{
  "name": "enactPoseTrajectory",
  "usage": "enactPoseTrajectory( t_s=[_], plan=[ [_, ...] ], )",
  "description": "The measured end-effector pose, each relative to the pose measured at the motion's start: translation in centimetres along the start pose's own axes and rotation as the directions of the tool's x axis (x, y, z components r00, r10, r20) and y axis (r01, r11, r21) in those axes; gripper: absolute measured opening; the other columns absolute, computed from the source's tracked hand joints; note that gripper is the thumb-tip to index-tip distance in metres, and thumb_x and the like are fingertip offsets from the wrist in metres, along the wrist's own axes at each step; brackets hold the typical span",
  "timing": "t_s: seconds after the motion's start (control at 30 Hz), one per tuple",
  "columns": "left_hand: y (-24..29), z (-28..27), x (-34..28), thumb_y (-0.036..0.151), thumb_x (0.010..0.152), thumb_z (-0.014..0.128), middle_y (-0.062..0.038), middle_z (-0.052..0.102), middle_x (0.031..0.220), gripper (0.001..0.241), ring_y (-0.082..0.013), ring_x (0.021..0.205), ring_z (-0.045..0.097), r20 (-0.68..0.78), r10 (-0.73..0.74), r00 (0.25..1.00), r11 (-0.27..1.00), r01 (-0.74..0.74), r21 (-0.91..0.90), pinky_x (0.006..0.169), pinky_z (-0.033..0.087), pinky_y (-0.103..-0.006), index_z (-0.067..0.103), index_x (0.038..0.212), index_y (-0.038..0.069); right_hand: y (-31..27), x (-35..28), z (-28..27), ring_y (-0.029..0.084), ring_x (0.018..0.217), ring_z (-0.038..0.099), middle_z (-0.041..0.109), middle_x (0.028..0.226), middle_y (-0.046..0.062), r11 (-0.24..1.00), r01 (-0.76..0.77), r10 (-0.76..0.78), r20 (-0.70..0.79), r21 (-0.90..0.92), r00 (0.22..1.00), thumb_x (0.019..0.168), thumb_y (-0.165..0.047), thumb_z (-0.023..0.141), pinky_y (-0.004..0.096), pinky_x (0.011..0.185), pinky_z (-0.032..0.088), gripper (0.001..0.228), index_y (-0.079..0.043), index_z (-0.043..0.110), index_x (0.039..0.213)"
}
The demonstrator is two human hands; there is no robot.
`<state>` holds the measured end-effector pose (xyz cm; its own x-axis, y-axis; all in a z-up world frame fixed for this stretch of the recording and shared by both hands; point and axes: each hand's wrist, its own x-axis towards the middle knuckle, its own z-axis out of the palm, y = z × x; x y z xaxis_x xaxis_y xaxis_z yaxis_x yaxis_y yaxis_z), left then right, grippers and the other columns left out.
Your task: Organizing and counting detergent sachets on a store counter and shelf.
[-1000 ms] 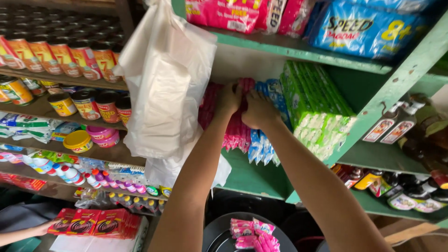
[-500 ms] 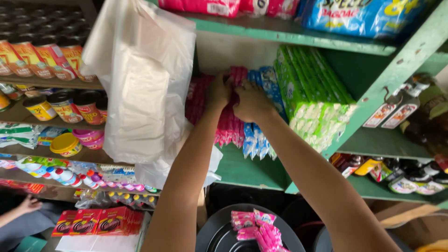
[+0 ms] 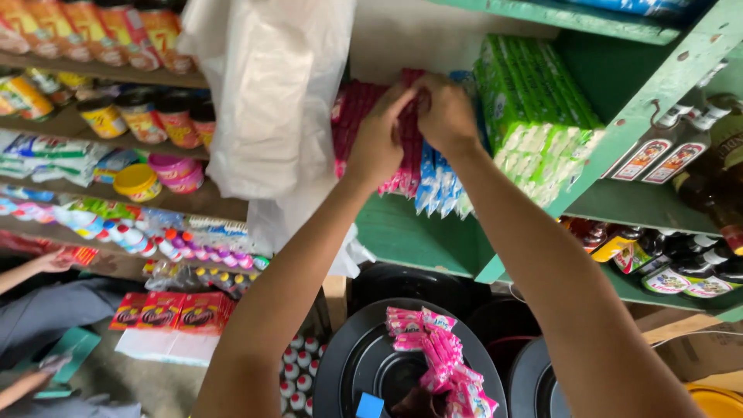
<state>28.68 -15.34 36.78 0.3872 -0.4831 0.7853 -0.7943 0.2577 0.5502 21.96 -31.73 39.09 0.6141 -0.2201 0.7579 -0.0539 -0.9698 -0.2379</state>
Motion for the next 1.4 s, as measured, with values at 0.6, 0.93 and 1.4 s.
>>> enactPoseTrajectory(
  t_s=[0.6, 0.93, 1.4],
  plan=[
    [2.6, -0.5, -47.0, 0.008, 0.096, 0.062, -0.008, 0.073, 0.103, 0.016, -0.0301, 0.097, 0.07, 0.695, -0.492, 0.524, 0.821, 0.545, 0.171, 0.084, 0.056, -0.0392, 0.073, 0.107, 0.012, -13.6, -39.9, 3.7, 0.03, 0.099, 0.068, 0.071, 0.107, 0.011, 0.765, -0.552, 0.355, 0.499, 0.331, 0.79, 0.092, 0.007, 0.058, 0.038, 0.085, 0.055, 0.025, -0.007, 0.072, 0.107],
    [1.4, 2.7, -61.0, 0.006, 0.085, 0.066, -0.014, 0.064, 0.126, 0.036, -0.0374, 0.109, 0.062, 0.58, -0.711, 0.399, 0.678, 0.61, 0.41, 0.087, 0.053, -0.0466, 0.063, 0.12, 0.013, -9.9, -60.1, 7.3, 0.039, 0.124, 0.051, 0.056, 0.131, 0.015, 0.743, -0.668, 0.514, 0.681, -0.05, 0.521, 0.076, -0.009, 0.077, 0.049, 0.102, 0.044, 0.054, -0.007, 0.062, 0.127],
    [-1.4, 9.2, -51.3, 0.001, 0.088, 0.061, -0.014, 0.057, 0.134, 0.042, -0.0369, 0.12, 0.058, 0.503, -0.703, 0.502, 0.71, 0.541, 0.452, 0.097, 0.052, -0.0441, 0.06, 0.129, 0.012, -9.7, -56.2, 2.4, 0.034, 0.12, 0.052, 0.056, 0.121, 0.01, 0.847, -0.518, 0.426, 0.73, -0.116, 0.534, 0.081, -0.022, 0.082, 0.047, 0.102, 0.044, 0.032, -0.009, 0.07, 0.108]
  ],
)
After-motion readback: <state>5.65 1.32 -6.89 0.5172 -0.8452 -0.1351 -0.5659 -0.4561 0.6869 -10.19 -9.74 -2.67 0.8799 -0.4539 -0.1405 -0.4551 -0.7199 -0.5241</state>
